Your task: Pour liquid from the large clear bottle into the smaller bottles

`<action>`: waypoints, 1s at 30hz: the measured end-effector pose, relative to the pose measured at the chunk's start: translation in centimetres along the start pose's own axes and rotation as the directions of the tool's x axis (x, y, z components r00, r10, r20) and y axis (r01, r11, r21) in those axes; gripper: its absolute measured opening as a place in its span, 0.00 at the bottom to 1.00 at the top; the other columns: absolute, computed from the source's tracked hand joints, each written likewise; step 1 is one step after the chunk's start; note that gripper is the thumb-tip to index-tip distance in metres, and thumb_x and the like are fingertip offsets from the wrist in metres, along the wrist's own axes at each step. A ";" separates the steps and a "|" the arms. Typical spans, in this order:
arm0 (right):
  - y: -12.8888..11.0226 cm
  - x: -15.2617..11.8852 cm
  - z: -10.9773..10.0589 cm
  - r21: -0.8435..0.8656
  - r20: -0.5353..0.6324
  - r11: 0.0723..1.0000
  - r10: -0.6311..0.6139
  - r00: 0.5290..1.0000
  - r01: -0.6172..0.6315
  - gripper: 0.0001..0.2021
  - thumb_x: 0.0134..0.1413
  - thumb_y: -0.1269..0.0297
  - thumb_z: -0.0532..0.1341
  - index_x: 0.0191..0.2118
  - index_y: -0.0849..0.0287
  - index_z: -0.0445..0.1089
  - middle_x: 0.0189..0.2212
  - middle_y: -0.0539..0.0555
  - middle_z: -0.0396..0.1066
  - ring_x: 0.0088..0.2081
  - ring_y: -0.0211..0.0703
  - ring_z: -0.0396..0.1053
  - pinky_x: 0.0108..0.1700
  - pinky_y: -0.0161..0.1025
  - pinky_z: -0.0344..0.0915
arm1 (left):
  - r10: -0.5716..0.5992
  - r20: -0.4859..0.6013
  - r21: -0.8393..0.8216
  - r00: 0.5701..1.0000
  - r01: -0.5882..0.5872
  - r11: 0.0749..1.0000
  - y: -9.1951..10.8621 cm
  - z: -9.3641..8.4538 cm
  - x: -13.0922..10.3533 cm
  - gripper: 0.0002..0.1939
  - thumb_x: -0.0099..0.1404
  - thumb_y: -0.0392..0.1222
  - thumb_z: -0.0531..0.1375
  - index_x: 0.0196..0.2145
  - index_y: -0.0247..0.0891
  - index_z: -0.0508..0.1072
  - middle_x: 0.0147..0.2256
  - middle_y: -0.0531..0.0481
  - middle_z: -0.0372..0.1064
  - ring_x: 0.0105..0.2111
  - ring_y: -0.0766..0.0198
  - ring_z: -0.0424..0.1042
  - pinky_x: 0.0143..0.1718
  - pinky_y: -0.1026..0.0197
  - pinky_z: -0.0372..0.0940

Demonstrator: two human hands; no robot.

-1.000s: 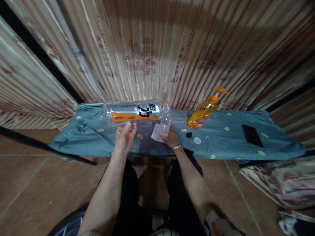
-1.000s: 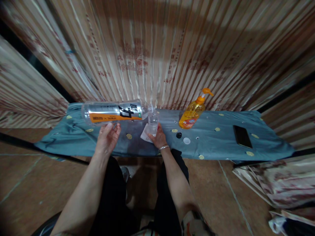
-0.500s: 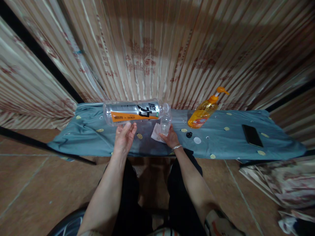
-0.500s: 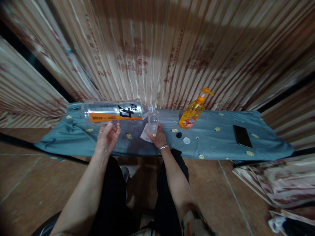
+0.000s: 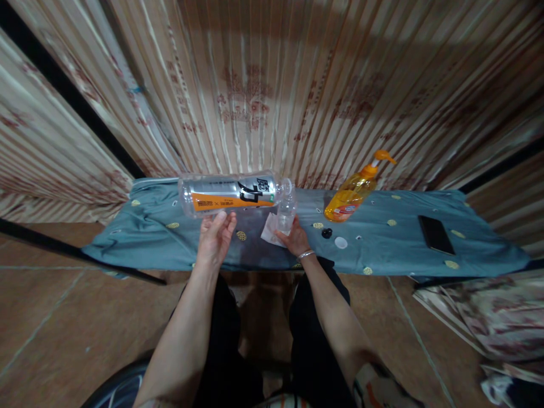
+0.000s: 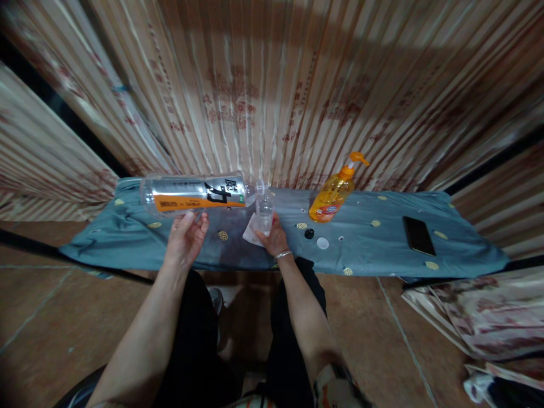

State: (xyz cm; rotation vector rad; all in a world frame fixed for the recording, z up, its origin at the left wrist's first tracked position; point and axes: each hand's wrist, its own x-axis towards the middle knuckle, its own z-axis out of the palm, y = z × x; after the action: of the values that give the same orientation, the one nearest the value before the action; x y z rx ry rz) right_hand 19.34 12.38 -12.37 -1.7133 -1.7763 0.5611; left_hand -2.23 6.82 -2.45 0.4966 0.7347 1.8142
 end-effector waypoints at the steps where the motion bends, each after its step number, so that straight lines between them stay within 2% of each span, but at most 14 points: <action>1: 0.0 0.0 0.0 -0.007 0.005 1.000 0.004 1.000 -0.004 0.42 0.53 0.61 0.71 0.68 0.60 0.51 0.57 0.68 0.75 0.56 0.56 0.76 0.58 0.51 0.72 | -0.001 0.001 0.001 1.000 0.001 1.000 0.0 0.0 0.0 0.27 0.35 0.42 0.82 0.31 0.40 0.76 0.32 0.56 0.79 0.30 0.69 0.79 0.36 0.69 0.73; 4: 0.0 0.1 0.0 -0.015 0.006 1.000 0.005 1.000 -0.004 0.42 0.53 0.62 0.70 0.68 0.61 0.50 0.59 0.69 0.73 0.57 0.56 0.75 0.60 0.52 0.71 | -0.005 0.011 0.004 1.000 0.005 1.000 0.0 -0.2 0.0 0.25 0.38 0.41 0.81 0.32 0.40 0.76 0.32 0.55 0.79 0.31 0.69 0.79 0.37 0.68 0.73; 7: 0.2 0.1 0.1 0.005 -0.001 1.000 -0.017 1.000 0.017 0.41 0.53 0.62 0.70 0.68 0.57 0.50 0.58 0.67 0.74 0.56 0.56 0.76 0.59 0.55 0.71 | -0.005 0.013 0.013 1.000 0.004 1.000 0.0 -0.3 0.1 0.23 0.40 0.41 0.81 0.32 0.40 0.76 0.32 0.55 0.78 0.32 0.68 0.79 0.38 0.67 0.74; 12: 0.3 0.1 0.1 0.010 -0.008 1.000 -0.026 1.000 0.026 0.41 0.54 0.62 0.70 0.68 0.58 0.50 0.57 0.67 0.75 0.56 0.56 0.76 0.59 0.52 0.72 | 0.002 0.003 0.017 1.000 -0.002 1.000 -0.1 -0.2 0.1 0.23 0.40 0.41 0.81 0.32 0.40 0.76 0.32 0.54 0.78 0.31 0.67 0.78 0.38 0.66 0.73; 17: 0.3 0.1 0.1 0.008 -0.012 0.999 -0.034 0.999 0.034 0.42 0.53 0.62 0.70 0.69 0.60 0.49 0.60 0.68 0.72 0.58 0.56 0.75 0.61 0.53 0.70 | 0.003 0.000 -0.003 1.000 -0.003 1.000 -0.1 -0.1 0.0 0.26 0.37 0.41 0.82 0.32 0.39 0.76 0.32 0.54 0.79 0.31 0.68 0.78 0.36 0.68 0.73; 22: 0.3 0.0 0.1 -0.013 -0.014 0.999 -0.032 0.999 0.032 0.43 0.53 0.61 0.70 0.69 0.59 0.49 0.57 0.67 0.74 0.56 0.57 0.76 0.58 0.52 0.72 | 0.003 0.004 0.020 1.000 -0.003 1.000 0.0 -0.2 0.0 0.23 0.41 0.40 0.80 0.32 0.40 0.75 0.32 0.55 0.78 0.32 0.67 0.78 0.37 0.66 0.73; 30: 0.2 0.1 0.1 0.002 -0.012 0.999 -0.037 0.999 0.037 0.42 0.53 0.62 0.70 0.68 0.58 0.50 0.57 0.66 0.74 0.56 0.55 0.76 0.57 0.51 0.73 | 0.008 0.009 0.015 1.000 -0.008 1.000 -0.2 -0.4 0.2 0.22 0.42 0.41 0.80 0.32 0.41 0.75 0.32 0.55 0.78 0.33 0.68 0.78 0.39 0.66 0.73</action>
State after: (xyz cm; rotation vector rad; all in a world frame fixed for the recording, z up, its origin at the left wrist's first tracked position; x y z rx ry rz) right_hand 19.45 12.48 -12.62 -1.6756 -1.7949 0.5358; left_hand -2.39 6.92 -2.87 0.5184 0.7418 1.8136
